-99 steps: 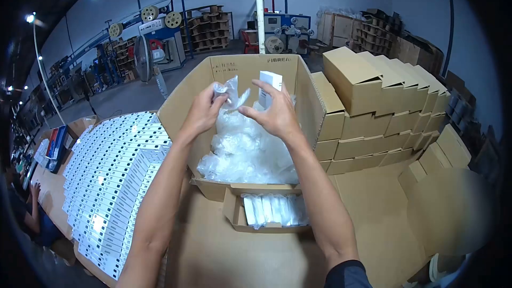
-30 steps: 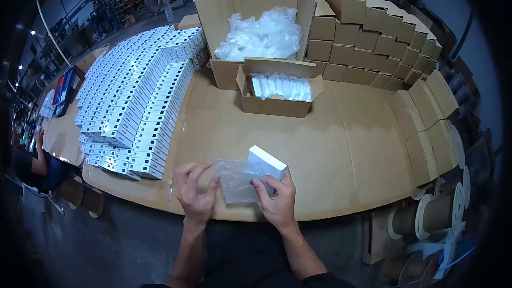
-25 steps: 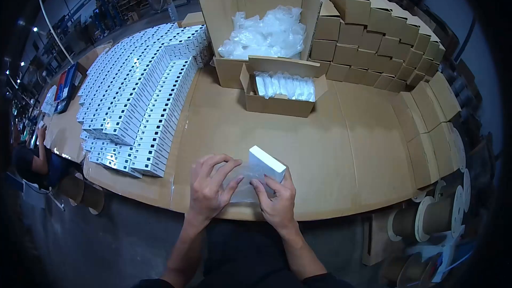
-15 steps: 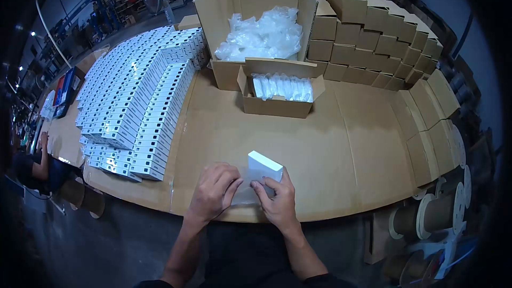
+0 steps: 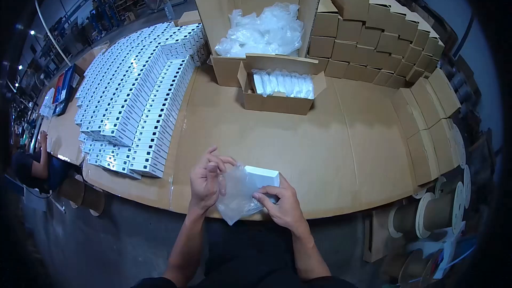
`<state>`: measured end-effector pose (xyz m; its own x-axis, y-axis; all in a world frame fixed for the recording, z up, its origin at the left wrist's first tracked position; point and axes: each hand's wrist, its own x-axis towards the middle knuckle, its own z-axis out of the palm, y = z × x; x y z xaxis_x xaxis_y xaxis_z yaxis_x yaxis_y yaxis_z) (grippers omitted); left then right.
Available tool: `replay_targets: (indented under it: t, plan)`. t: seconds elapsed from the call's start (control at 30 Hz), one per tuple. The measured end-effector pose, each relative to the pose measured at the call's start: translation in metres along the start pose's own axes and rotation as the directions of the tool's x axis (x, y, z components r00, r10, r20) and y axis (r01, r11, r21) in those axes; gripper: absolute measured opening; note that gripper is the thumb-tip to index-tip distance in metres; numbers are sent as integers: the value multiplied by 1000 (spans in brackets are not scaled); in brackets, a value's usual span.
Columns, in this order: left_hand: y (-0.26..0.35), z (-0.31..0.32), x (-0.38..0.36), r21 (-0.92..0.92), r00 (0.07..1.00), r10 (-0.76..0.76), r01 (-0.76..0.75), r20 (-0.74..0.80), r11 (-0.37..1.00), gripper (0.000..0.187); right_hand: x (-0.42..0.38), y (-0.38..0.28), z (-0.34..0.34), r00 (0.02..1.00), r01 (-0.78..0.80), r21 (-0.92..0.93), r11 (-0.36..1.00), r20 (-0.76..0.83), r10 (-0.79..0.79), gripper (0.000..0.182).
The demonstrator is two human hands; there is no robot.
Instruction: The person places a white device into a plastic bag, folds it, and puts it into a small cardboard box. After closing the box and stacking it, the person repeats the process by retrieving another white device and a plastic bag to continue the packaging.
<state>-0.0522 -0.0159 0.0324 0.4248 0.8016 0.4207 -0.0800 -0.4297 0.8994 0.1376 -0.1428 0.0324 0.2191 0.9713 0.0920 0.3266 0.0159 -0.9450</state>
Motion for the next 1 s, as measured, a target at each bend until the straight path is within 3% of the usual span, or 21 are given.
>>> replay_targets:
  t: [0.07, 0.13, 0.23, 0.27, 0.37, 0.4, 0.5, 0.53, 0.6, 0.73, 1.0]
  plan:
    - [-2, 7, 1, -111, 975, 113, -136, -189, 985, 46, 0, -4, 4, 995, -20, 26, 999, -102, 23, 14]
    - [3, 16, -2, -246, 912, 103, -214, -397, 945, 72, 3, 2, 8, 976, 91, -16, 996, -196, -92, 13]
    - [7, 17, -30, -522, 964, -258, 188, -64, 832, 102, 5, 4, 11, 951, 155, -39, 987, -266, -160, 13]
    - [8, 21, -34, -576, 940, -342, 282, 4, 767, 98, 5, 4, 12, 955, 147, -33, 989, -257, -151, 13]
    - [-4, 25, -42, -339, 952, -304, 293, 19, 894, 94, 6, 6, 14, 951, 232, -86, 969, -191, -245, 13]
    - [-5, 26, -43, -306, 950, -310, 291, -14, 906, 85, 7, 5, 13, 942, 278, -115, 954, -163, -295, 13]
    - [2, 24, -48, -12, 971, -201, 201, -127, 980, 81, 7, -8, 4, 959, 183, 111, 977, -238, -152, 20]
    - [2, 24, -50, -62, 968, -217, 210, -130, 976, 80, 8, 2, -10, 969, 172, 101, 980, -195, -150, 28]
    - [0, 24, -56, -162, 960, -248, 226, -128, 960, 77, 16, 3, -24, 936, 218, 208, 953, -323, -144, 33]
    - [-5, 23, -61, 2, 977, -181, 182, -114, 983, 75, 37, -51, -32, 898, 335, 413, 847, -413, -154, 44]
    - [-10, 24, -66, 72, 978, -179, 187, -107, 980, 75, 65, -75, -3, 911, 373, 416, 829, -335, -242, 35]
